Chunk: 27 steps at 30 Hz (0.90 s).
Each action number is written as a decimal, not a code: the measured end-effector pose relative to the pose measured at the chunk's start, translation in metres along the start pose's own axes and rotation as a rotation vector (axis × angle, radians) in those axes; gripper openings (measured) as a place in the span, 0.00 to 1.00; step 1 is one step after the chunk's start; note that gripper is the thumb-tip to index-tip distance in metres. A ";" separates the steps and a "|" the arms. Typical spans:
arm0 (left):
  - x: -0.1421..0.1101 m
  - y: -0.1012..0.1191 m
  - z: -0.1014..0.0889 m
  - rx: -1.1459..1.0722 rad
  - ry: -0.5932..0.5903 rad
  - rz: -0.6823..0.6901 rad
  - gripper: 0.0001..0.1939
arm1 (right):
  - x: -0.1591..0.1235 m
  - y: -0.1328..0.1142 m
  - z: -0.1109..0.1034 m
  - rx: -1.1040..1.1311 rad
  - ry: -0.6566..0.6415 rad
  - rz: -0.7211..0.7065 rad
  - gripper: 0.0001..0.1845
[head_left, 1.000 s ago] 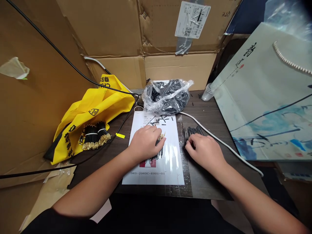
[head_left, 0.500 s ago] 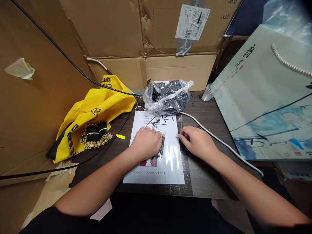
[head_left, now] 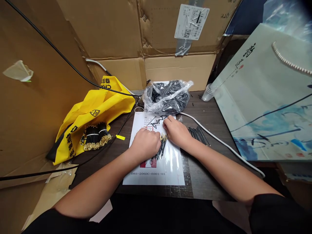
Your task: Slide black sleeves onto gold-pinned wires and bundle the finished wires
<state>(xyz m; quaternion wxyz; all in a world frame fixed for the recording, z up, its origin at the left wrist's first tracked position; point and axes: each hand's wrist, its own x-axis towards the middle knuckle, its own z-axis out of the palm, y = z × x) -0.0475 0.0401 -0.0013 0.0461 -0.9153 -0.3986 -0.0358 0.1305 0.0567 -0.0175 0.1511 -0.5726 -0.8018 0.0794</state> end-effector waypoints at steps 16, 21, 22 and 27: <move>-0.002 -0.002 -0.001 -0.434 0.399 0.228 0.08 | -0.071 -0.008 -0.006 0.870 0.563 0.138 0.05; -0.002 0.002 0.002 -0.458 0.396 0.236 0.09 | -0.074 -0.006 -0.004 1.070 0.468 0.180 0.05; -0.002 0.002 0.002 -0.456 0.396 0.237 0.09 | -0.074 -0.007 -0.003 1.084 0.458 0.193 0.06; -0.001 0.001 0.002 -0.463 0.401 0.223 0.08 | -0.075 -0.009 -0.004 1.136 0.491 0.228 0.06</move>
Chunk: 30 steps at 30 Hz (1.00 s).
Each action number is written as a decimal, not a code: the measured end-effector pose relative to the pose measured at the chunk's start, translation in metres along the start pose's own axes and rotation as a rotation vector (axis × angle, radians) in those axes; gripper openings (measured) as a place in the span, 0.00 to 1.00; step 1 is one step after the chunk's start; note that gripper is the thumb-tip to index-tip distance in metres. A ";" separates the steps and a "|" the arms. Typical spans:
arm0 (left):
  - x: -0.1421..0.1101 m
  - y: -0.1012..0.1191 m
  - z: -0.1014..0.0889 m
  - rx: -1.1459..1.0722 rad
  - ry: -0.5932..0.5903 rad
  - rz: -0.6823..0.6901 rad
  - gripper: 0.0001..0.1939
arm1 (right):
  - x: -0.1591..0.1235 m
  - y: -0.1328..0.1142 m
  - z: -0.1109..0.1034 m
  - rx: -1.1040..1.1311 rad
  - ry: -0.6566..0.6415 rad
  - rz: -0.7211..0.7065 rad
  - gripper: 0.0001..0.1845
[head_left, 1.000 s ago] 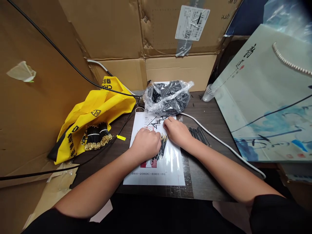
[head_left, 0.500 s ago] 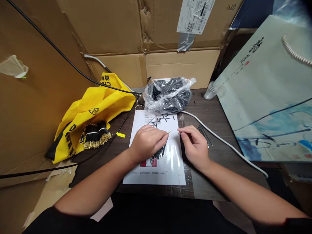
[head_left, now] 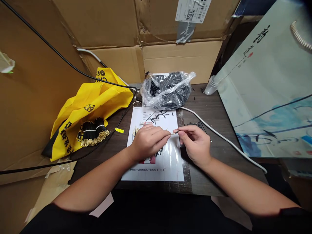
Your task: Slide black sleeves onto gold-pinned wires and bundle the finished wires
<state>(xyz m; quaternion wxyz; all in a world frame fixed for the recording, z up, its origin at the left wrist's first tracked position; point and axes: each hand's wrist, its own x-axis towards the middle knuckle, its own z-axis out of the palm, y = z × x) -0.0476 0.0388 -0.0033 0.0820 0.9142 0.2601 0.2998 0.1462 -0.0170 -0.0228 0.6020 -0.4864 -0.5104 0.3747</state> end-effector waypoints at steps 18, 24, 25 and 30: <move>0.003 0.005 0.004 -0.219 0.104 -0.084 0.03 | 0.001 0.007 -0.002 -0.119 -0.018 -0.056 0.07; 0.003 0.006 0.005 -0.191 0.101 -0.099 0.04 | 0.004 0.001 -0.001 -0.236 -0.066 -0.204 0.08; 0.002 0.006 0.005 -0.193 0.103 -0.102 0.04 | 0.005 0.000 -0.001 -0.245 -0.069 -0.235 0.09; 0.002 0.009 0.005 -0.265 0.102 -0.190 0.04 | 0.005 -0.001 0.001 -0.294 -0.051 -0.342 0.13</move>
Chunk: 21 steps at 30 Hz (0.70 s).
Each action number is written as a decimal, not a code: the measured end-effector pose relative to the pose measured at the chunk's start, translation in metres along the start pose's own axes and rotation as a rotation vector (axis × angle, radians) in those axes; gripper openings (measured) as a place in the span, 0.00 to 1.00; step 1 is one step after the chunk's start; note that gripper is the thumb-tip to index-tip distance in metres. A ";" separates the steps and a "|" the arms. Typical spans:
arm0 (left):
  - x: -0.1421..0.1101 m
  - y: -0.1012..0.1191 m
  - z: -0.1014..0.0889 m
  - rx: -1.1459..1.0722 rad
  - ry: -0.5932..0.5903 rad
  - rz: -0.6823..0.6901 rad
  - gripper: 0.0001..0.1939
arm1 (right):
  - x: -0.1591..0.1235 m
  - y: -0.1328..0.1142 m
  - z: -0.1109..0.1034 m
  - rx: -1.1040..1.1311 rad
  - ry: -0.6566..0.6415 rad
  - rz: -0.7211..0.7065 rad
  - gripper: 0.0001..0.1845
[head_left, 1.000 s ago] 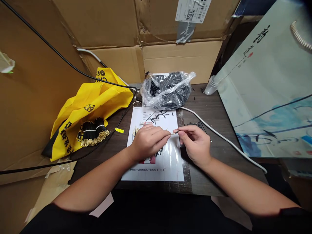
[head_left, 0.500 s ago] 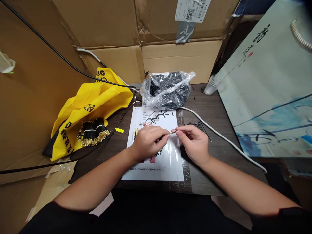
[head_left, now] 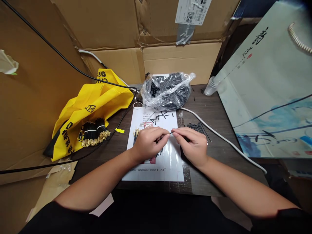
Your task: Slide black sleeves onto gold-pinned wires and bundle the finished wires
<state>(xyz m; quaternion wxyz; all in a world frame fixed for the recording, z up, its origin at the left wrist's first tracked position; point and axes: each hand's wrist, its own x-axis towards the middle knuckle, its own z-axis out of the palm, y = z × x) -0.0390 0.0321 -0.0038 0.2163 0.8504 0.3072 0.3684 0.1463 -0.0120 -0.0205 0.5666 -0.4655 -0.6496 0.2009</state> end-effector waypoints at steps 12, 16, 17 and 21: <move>0.004 0.006 0.001 -0.357 -0.040 -0.301 0.06 | -0.001 0.003 0.000 0.042 -0.030 -0.047 0.16; 0.005 0.003 0.001 -0.265 0.003 -0.243 0.05 | -0.001 0.002 0.000 0.040 -0.042 -0.031 0.16; 0.006 0.003 0.000 -0.248 0.017 -0.233 0.05 | -0.001 0.001 0.000 0.037 -0.044 -0.019 0.16; 0.008 0.001 -0.002 -0.286 0.073 -0.272 0.06 | 0.000 -0.002 0.001 0.012 -0.008 0.019 0.20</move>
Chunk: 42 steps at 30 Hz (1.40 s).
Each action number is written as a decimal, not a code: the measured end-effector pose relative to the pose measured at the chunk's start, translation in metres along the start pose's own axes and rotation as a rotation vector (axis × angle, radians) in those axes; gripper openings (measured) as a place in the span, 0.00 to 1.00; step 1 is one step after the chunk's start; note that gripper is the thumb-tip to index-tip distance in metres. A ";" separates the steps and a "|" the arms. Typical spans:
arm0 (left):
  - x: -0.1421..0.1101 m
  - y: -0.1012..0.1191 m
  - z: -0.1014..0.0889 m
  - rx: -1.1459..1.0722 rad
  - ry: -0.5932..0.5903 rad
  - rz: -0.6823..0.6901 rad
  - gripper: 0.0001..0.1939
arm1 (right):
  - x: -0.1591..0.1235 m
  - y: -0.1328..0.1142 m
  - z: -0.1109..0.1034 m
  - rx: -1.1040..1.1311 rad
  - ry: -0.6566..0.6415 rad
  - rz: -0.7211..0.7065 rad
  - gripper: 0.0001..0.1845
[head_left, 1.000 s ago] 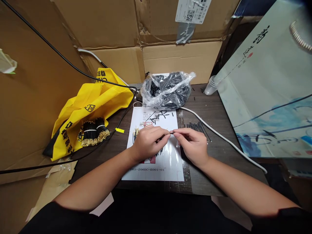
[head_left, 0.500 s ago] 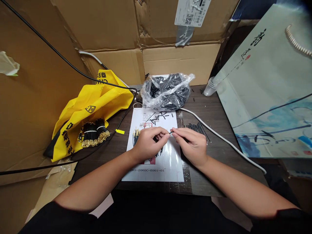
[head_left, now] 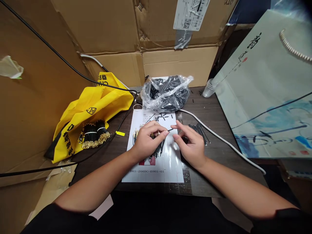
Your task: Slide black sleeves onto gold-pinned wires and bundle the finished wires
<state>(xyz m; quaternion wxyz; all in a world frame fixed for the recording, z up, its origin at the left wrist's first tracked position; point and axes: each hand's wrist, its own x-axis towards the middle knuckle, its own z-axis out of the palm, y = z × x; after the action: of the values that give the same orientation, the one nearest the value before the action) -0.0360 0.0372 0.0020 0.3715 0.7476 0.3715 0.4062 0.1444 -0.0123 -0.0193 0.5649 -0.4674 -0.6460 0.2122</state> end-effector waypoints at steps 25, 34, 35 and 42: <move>0.003 -0.004 -0.018 0.912 -0.309 0.274 0.17 | 0.007 -0.008 -0.021 -1.022 -0.617 0.092 0.18; 0.001 -0.002 -0.018 1.078 -0.410 0.174 0.18 | 0.009 0.002 -0.027 -1.096 -0.583 0.137 0.19; 0.000 -0.002 -0.018 1.094 -0.401 0.159 0.18 | 0.009 0.003 -0.029 -1.103 -0.585 0.141 0.19; -0.002 -0.004 -0.016 1.129 -0.412 0.111 0.17 | 0.027 -0.002 -0.029 -1.057 -0.575 0.076 0.16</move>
<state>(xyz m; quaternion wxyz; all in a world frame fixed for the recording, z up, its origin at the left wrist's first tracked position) -0.0518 0.0417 0.0047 -0.0399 0.9109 0.4105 0.0118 0.1729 0.0021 0.0051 0.0509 -0.6315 -0.7737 0.0004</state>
